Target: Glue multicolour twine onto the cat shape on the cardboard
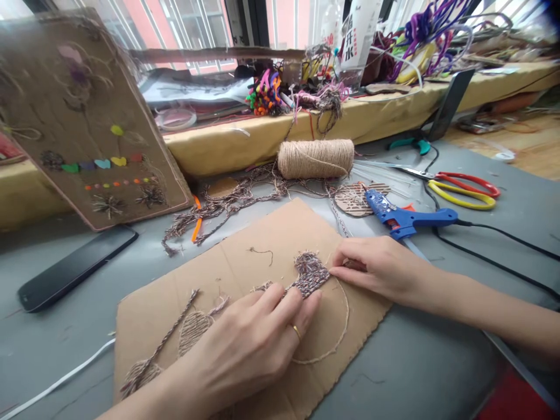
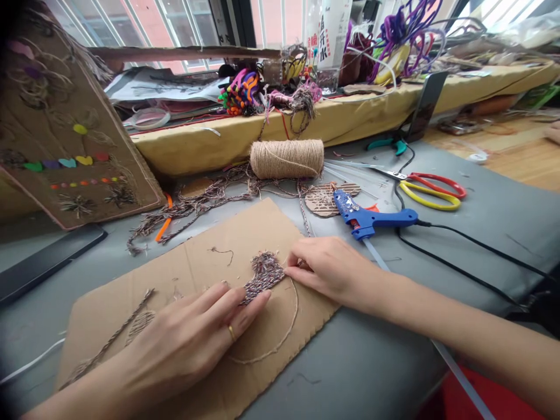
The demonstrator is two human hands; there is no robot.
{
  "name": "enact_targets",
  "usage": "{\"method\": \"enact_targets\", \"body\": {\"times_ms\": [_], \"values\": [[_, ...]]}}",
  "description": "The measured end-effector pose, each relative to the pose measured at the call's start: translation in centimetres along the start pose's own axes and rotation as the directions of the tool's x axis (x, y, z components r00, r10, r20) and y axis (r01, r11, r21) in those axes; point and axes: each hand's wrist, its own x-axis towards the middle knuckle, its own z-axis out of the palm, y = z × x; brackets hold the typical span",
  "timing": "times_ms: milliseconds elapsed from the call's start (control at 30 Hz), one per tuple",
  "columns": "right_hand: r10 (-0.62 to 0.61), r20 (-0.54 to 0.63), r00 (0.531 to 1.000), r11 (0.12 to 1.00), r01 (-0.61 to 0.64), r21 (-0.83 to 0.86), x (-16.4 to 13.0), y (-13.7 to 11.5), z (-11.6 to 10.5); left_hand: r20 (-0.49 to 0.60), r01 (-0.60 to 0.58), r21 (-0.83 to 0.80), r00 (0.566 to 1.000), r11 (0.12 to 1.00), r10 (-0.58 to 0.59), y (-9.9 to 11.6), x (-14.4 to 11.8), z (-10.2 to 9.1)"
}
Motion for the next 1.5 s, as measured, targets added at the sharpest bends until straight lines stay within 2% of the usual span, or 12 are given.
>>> {"method": "enact_targets", "body": {"times_ms": [133, 367, 533, 667, 867, 1100, 1200, 1267, 1333, 1367, 1433, 1500], "values": [[0.012, 0.001, 1.000, 1.000, -0.012, -0.002, 0.0, -0.1, 0.0, 0.086, -0.020, 0.077, 0.996, 0.997, 0.013, 0.0, 1.2, -0.4], [0.033, 0.004, 0.999, 0.999, -0.033, 0.023, 0.3, -0.4, -0.1, 0.128, -0.040, 0.106, 0.991, 0.994, 0.026, -0.1, 1.9, -0.2], [0.040, 0.047, 0.998, 0.998, -0.043, 0.055, 0.3, -0.4, -1.1, 0.183, -0.037, 0.058, 0.983, 0.998, 0.026, -0.5, 2.5, -0.3], [0.065, 0.034, 0.997, 0.997, -0.067, 0.042, -0.1, -0.3, -1.7, 0.214, -0.029, 0.047, 0.977, 0.998, 0.018, -0.7, 2.8, -0.3], [0.033, 0.039, 0.999, 0.999, -0.035, 0.042, -0.5, 0.0, -1.6, 0.180, -0.027, -0.011, 0.983, 1.000, 0.029, -1.0, 2.7, 0.4], [-0.002, 0.044, 0.999, 0.999, 0.000, 0.049, -0.3, 0.2, -1.3, 0.251, 0.046, -0.101, 0.968, 0.994, -0.019, -1.4, 3.7, -0.5], [-0.006, 0.037, 0.999, 0.999, 0.004, 0.049, -0.4, 0.1, -1.6, 0.195, 0.074, -0.165, 0.980, 0.983, -0.041, -1.9, 2.8, -0.5], [0.007, 0.009, 1.000, 0.999, -0.007, 0.045, -0.6, 0.0, -1.9, 0.040, 0.100, -0.230, 0.995, 0.968, -0.093, -2.4, 1.7, -0.4], [0.008, -0.059, 0.998, 1.000, -0.007, 0.026, -0.7, -0.1, -1.9, -0.111, 0.155, -0.291, 0.975, 0.944, -0.194, -2.8, 0.6, -0.2], [-0.008, -0.099, 0.995, 1.000, 0.010, 0.015, -0.7, -0.2, -1.9, -0.143, 0.190, -0.322, 0.959, 0.927, -0.246, -3.0, 0.3, -0.2], [-0.066, -0.150, 0.986, 0.998, 0.067, 0.001, -0.5, -0.6, -1.6, -0.090, 0.256, -0.394, 0.945, 0.883, -0.315, -3.4, 0.1, -0.2], [-0.130, -0.123, 0.984, 0.991, 0.132, 0.002, 0.1, -1.2, -1.1, 0.035, 0.309, -0.480, 0.942, 0.821, -0.334, -3.6, 0.3, -0.1]]}}
